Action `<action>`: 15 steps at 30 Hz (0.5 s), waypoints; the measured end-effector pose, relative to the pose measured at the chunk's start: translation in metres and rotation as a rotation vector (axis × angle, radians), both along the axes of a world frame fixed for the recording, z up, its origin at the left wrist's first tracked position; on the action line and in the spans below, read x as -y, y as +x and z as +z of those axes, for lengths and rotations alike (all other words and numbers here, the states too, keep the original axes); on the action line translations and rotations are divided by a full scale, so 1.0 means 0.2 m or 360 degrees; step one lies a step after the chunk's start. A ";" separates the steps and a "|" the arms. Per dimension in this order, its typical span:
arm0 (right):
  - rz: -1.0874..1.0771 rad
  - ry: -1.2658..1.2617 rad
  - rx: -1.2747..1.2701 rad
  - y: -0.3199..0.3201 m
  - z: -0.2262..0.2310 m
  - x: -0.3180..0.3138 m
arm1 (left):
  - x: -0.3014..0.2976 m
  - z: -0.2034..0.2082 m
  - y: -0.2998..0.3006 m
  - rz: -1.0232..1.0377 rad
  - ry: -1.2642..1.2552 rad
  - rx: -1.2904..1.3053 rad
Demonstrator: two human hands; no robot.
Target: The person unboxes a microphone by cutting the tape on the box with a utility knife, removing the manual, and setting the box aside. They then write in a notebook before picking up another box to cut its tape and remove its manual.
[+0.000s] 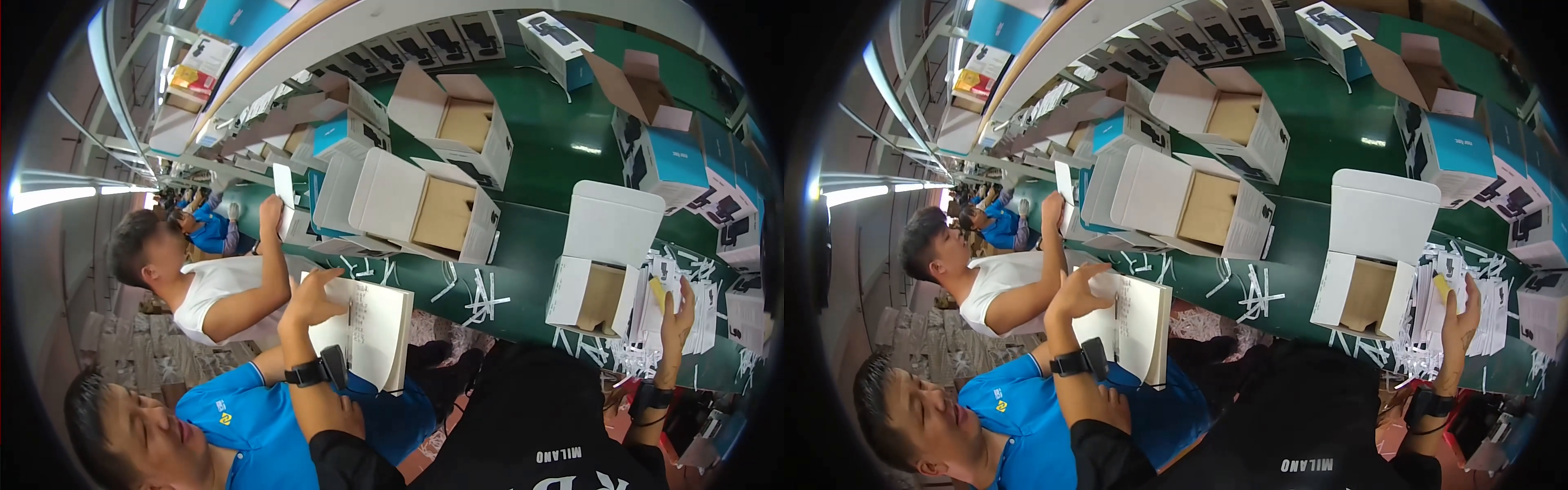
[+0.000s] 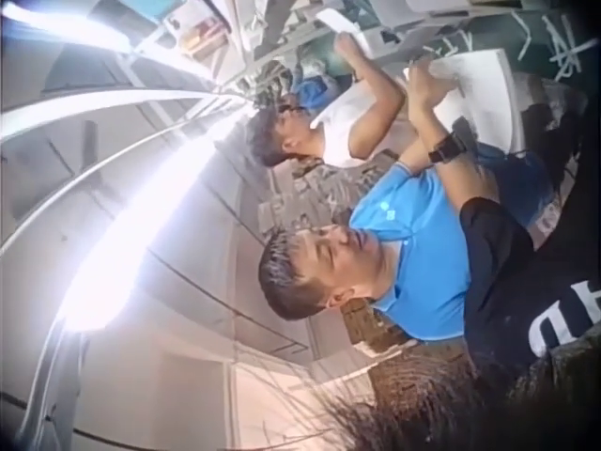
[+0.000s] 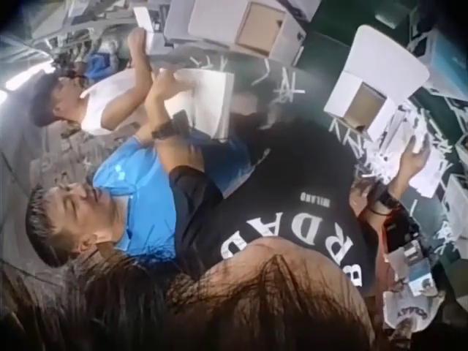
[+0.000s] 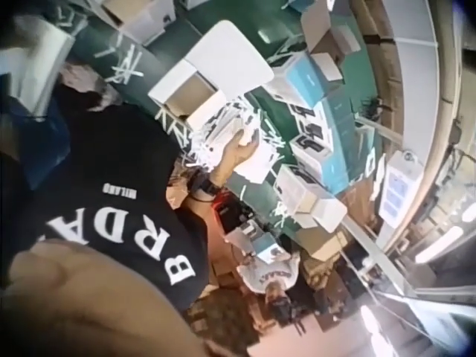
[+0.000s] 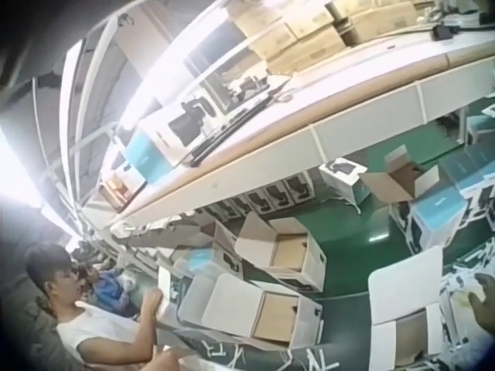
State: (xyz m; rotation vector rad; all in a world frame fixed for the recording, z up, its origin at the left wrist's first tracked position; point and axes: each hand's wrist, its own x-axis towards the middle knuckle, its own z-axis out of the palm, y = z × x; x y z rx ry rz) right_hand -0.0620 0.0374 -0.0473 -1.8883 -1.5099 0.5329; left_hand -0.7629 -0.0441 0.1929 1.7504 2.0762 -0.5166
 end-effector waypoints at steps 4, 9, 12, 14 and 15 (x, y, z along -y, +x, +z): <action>0.0011 0.0050 -0.0261 -0.08 0.14 -0.07 | -0.23 0.06 0.07 -0.0007 -0.0644 0.0003; 0.0156 0.0098 -0.0315 -0.21 0.24 -0.06 | -0.27 0.08 0.07 -0.0119 -0.0692 0.0187; 0.0131 0.0031 -0.0399 -0.23 0.24 -0.03 | -0.28 0.04 0.08 -0.0302 -0.0468 0.0416; 0.0105 -0.0003 -0.0434 -0.23 0.24 -0.03 | -0.29 0.06 0.11 -0.0322 -0.0442 0.0473; 0.0088 -0.0027 -0.0390 -0.22 0.23 -0.02 | -0.30 0.08 0.13 -0.0345 -0.0426 0.0513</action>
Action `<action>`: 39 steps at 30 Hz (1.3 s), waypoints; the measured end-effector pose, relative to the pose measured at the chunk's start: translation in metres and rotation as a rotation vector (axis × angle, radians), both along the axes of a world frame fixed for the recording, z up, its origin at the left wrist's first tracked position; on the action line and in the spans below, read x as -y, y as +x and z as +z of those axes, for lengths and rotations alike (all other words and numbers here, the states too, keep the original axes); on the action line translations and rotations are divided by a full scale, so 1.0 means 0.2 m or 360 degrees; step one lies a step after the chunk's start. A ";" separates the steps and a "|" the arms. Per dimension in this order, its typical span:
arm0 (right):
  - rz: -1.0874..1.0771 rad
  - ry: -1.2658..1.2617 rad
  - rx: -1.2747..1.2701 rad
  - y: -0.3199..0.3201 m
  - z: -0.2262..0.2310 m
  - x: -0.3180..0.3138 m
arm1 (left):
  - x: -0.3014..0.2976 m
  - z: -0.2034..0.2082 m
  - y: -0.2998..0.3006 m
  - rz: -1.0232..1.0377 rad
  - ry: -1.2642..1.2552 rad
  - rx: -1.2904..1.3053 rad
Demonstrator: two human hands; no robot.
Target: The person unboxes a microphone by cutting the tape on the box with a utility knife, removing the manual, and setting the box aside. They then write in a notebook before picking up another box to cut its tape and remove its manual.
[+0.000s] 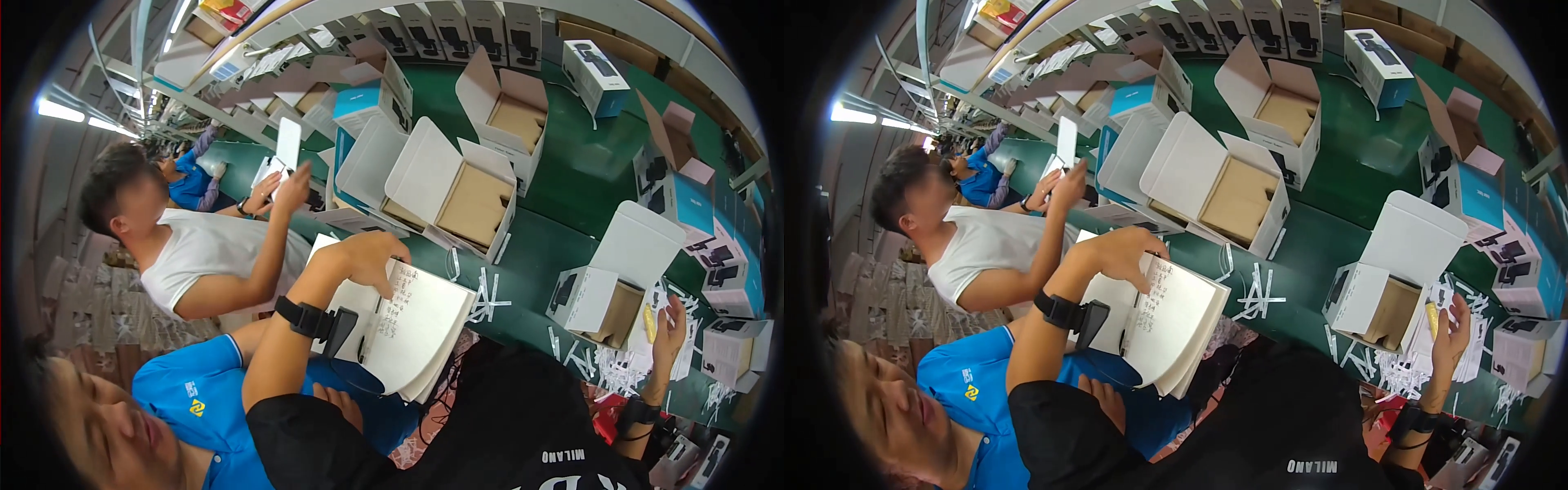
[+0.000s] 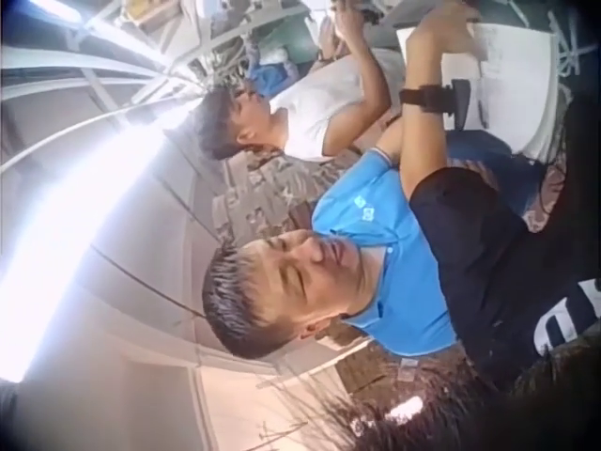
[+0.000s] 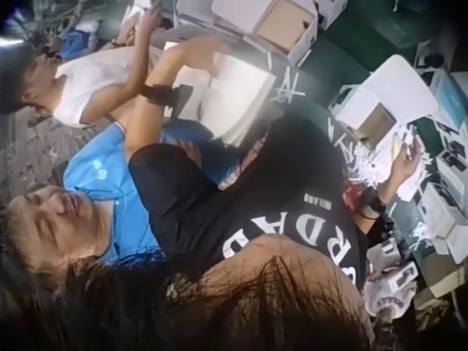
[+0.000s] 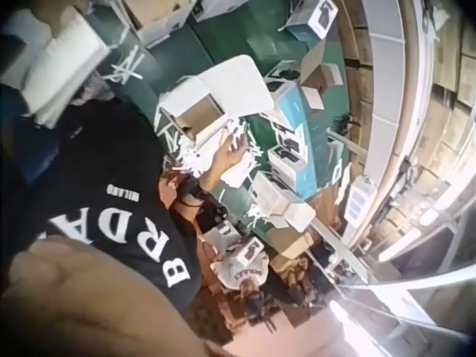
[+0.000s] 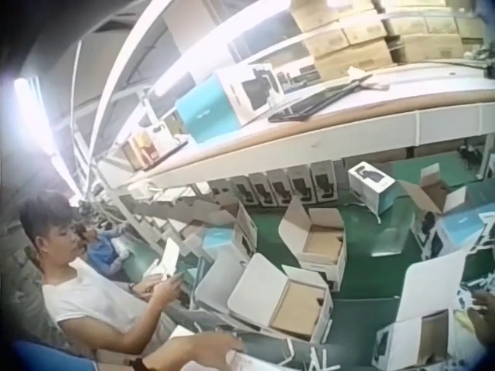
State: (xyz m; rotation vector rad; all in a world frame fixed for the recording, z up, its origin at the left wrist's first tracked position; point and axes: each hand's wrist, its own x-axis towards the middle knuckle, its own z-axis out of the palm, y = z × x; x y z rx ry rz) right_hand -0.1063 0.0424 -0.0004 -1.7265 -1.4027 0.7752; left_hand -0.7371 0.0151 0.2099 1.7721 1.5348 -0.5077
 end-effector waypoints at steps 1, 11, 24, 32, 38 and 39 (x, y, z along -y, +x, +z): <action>-0.0020 -0.0021 0.0044 0.01 0.00 0.00 | -0.02 0.02 0.02 -0.0020 0.0017 0.0042; 0.0674 -0.0074 -0.0721 -0.74 0.63 0.18 | -0.31 0.08 0.30 0.0186 -0.0491 0.0885; 0.0903 -0.0299 -0.1255 -1.01 0.73 0.27 | -0.62 0.00 0.84 -0.0259 -0.0689 0.1084; 0.0194 -0.0144 -0.1388 -0.58 0.82 0.00 | -0.69 -0.17 1.26 -0.0104 -0.0463 0.1465; 0.0220 -0.0217 -0.0205 -0.42 0.48 -0.11 | -0.53 -0.40 1.42 -0.0053 0.0509 0.1216; 0.0233 -0.0217 -0.0208 -0.41 0.46 -0.11 | -0.50 -0.43 1.42 -0.0042 0.0514 0.1210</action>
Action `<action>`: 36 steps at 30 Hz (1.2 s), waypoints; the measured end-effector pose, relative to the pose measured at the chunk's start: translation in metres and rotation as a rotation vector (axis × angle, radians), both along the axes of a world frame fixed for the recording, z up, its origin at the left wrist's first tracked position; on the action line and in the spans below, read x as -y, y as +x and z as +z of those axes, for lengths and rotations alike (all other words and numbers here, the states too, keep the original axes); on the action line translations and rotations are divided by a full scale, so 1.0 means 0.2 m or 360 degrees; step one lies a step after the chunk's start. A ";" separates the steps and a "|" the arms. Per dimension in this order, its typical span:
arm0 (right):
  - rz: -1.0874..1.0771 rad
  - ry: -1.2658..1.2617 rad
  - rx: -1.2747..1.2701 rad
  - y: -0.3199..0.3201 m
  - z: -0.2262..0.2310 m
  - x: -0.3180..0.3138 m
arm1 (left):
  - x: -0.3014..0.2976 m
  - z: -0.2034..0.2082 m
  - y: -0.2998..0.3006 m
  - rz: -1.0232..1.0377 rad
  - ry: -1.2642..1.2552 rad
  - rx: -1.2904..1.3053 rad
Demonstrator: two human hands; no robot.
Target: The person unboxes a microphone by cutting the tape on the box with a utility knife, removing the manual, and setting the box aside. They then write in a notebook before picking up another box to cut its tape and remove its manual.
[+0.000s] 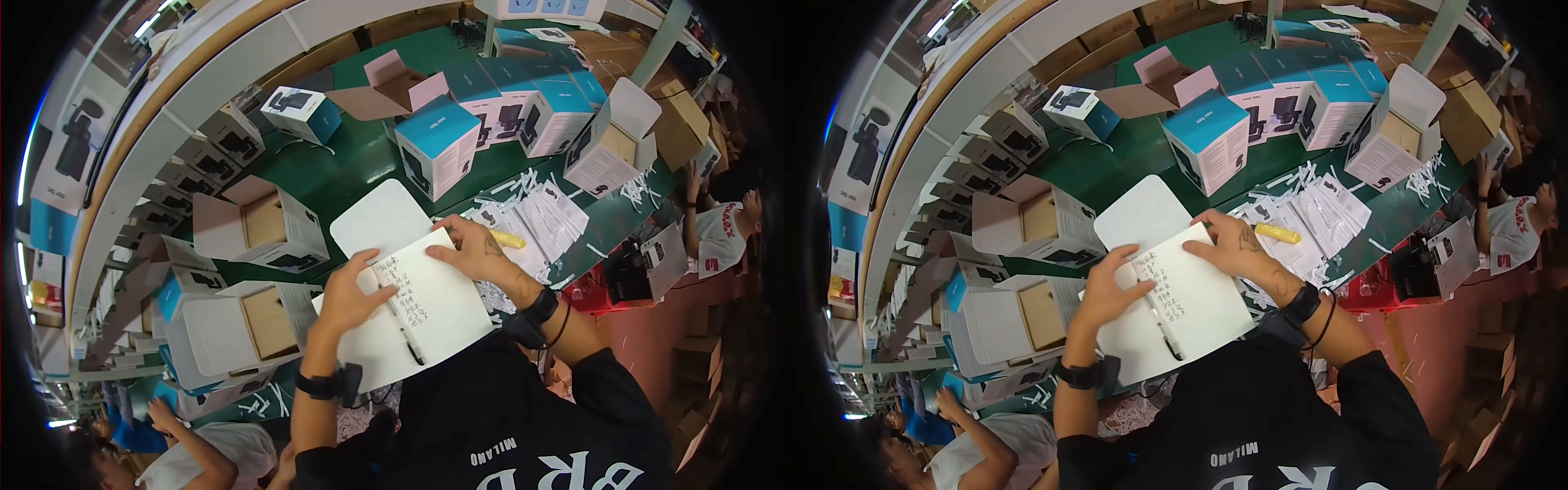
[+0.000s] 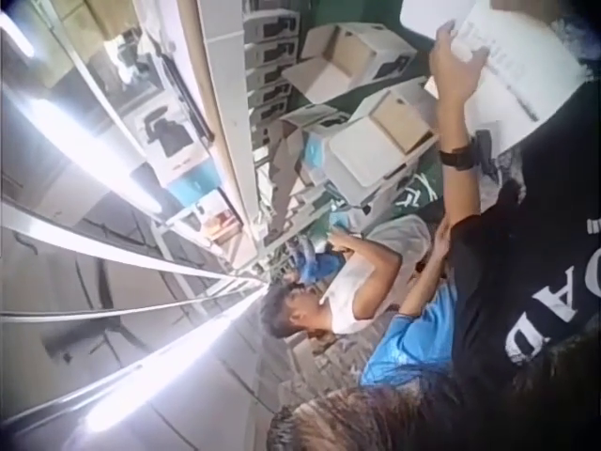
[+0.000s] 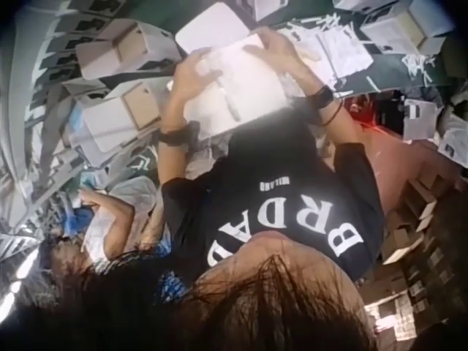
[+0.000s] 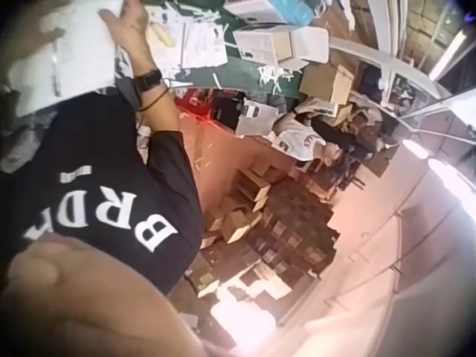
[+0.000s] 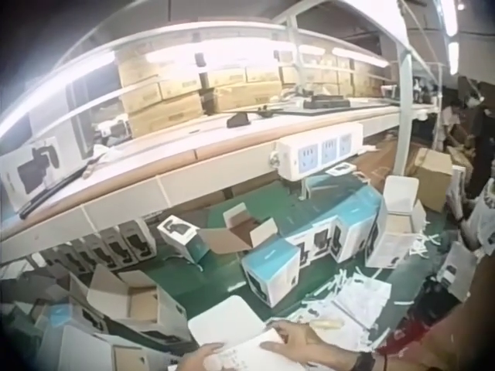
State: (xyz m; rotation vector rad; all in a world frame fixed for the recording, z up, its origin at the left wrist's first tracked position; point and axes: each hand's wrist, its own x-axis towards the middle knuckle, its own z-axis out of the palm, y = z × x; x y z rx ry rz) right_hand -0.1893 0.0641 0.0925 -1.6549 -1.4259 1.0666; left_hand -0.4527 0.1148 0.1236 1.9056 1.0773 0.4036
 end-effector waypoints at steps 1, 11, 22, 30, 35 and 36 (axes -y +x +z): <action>-0.0053 -0.0008 -0.0033 -0.01 -0.01 0.02 | 0.05 -0.04 -0.01 0.0008 0.0258 -0.0088; 0.0251 0.1519 0.0772 -0.12 0.06 0.08 | 0.25 -0.22 0.07 0.0542 0.1095 -0.0139; 0.1393 0.1129 0.1203 -0.26 0.18 0.25 | 0.26 -0.31 0.08 0.0843 0.0828 0.0181; 0.0498 0.1141 0.0498 -0.06 0.27 0.27 | 0.49 -0.29 -0.05 0.0800 0.1073 0.0141; -0.0342 0.0448 -0.0848 -0.16 0.15 0.41 | 0.51 -0.20 -0.08 0.0366 0.1259 0.0238; -0.0287 0.0294 -0.0932 -0.19 0.13 0.40 | 0.53 -0.22 -0.07 0.0349 0.1238 0.0250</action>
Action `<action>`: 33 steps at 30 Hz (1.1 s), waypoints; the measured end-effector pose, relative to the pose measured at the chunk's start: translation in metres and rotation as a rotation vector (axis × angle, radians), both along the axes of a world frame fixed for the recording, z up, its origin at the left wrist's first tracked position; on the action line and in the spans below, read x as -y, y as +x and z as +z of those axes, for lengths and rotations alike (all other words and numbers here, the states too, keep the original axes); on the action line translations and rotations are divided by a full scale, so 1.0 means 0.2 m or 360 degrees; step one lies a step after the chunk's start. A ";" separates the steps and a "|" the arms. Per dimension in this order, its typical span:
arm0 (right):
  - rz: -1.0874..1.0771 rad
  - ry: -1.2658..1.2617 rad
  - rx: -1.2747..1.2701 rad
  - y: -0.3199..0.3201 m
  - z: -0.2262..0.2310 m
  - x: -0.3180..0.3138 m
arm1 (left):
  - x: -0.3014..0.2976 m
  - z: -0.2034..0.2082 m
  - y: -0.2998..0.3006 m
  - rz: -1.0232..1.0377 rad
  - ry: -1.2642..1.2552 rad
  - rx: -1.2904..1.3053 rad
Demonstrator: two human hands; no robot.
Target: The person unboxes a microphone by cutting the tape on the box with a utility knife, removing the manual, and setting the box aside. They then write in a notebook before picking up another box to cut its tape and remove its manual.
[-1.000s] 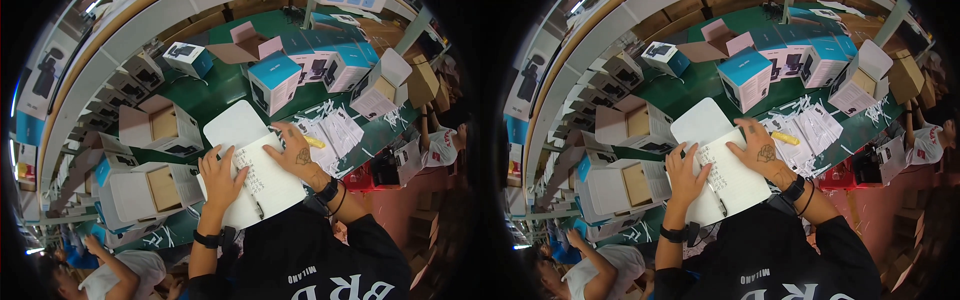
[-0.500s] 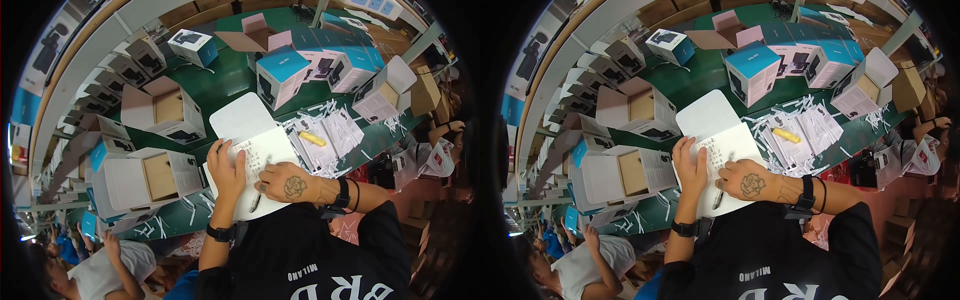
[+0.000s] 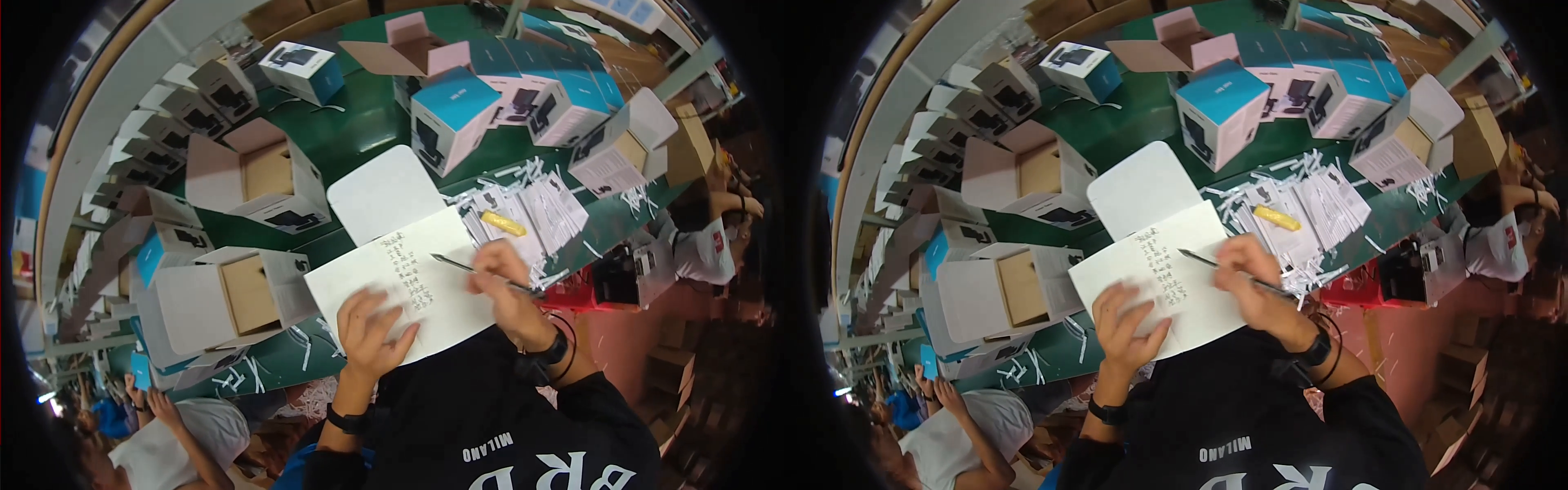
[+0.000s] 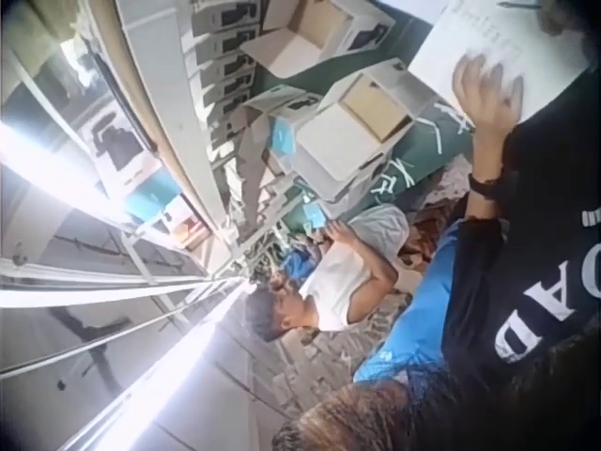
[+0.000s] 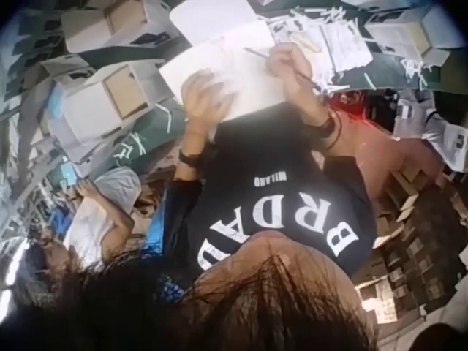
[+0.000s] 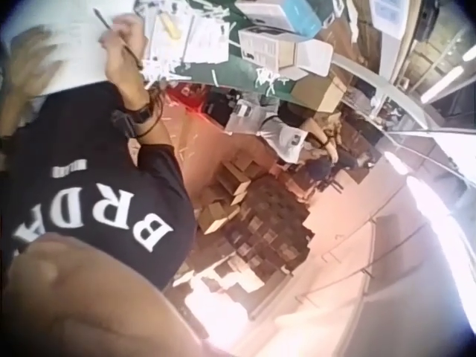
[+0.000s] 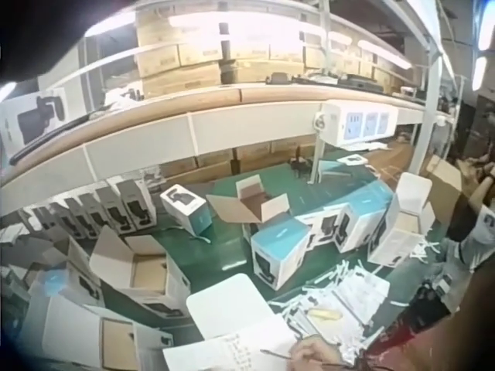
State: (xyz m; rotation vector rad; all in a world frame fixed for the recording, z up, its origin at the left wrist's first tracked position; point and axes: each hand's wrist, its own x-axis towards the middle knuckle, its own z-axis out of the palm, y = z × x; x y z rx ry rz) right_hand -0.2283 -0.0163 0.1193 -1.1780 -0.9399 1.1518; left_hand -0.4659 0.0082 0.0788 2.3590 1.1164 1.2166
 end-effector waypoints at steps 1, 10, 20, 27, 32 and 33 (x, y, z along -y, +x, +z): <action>-0.0013 -0.0014 0.0002 -0.02 -0.01 -0.01 | 0.04 -0.03 -0.01 -0.0107 0.0009 0.0017; 0.0410 -0.0050 0.0532 -0.09 -0.13 0.03 | 0.14 -0.10 0.03 -0.0378 0.0073 -0.0213; 0.0484 0.0421 0.0942 -0.14 -0.12 0.00 | 0.13 -0.20 0.01 -0.0397 0.0031 -0.0064; 0.0372 0.0558 0.1105 -0.15 -0.21 0.00 | 0.16 -0.25 0.02 -0.0235 0.0297 -0.0107; 0.0268 0.0671 0.1165 -0.16 -0.24 0.02 | 0.15 -0.30 -0.01 -0.0325 0.0355 -0.0038; 0.0269 0.0674 0.1163 -0.17 -0.23 0.01 | 0.16 -0.30 -0.01 -0.0322 0.0351 -0.0046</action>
